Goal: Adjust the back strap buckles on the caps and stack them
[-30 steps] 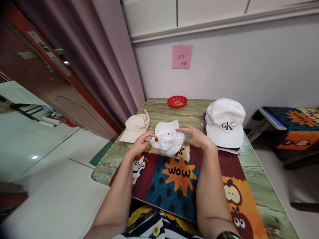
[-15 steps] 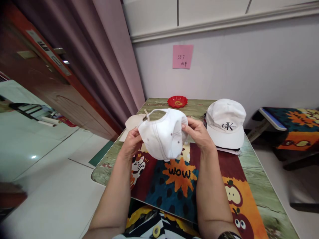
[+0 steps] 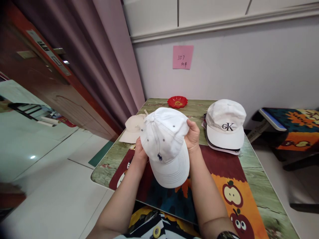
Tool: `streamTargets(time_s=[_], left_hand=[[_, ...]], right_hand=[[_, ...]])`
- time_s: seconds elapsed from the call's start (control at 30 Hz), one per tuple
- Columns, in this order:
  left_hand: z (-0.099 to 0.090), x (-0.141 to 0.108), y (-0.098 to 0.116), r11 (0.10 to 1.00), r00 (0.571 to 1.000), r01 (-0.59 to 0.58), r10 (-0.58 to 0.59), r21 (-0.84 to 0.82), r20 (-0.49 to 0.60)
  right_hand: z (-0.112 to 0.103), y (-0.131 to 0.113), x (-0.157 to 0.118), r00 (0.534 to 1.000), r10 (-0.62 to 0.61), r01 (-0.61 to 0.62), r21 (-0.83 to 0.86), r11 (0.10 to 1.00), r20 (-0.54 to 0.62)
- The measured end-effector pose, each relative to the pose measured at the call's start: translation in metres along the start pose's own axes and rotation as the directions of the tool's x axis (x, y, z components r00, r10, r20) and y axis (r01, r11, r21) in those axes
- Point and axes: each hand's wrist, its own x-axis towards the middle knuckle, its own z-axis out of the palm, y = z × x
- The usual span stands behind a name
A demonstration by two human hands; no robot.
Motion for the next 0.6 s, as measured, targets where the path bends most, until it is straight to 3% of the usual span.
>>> streamTargets(time_s=[0.13, 0.33, 0.43, 0.6], left_hand=[[0.009, -0.010, -0.003, 0.999, 0.997, 0.021, -0.017, -0.047, 0.075], [0.022, -0.020, -0.005, 0.999, 0.984, 0.046, -0.048, 0.015, 0.174], [0.028, -0.020, 0.002, 0.999, 0.985, 0.036, -0.035, -0.002, 0.166], [0.034, -0.012, 0.013, 0.999, 0.991, 0.014, -0.008, -0.051, 0.130]], right_hand=[[-0.006, 0.004, 0.006, 0.998, -0.049, 0.050, 0.017, 0.999, -0.028], [-0.007, 0.012, 0.006, 0.996, -0.055, 0.057, 0.035, 0.998, -0.069], [0.002, 0.012, 0.000, 0.999, -0.032, 0.034, 0.076, 0.997, -0.027], [0.026, 0.012, -0.014, 0.993, -0.100, 0.091, 0.130, 0.987, 0.069]])
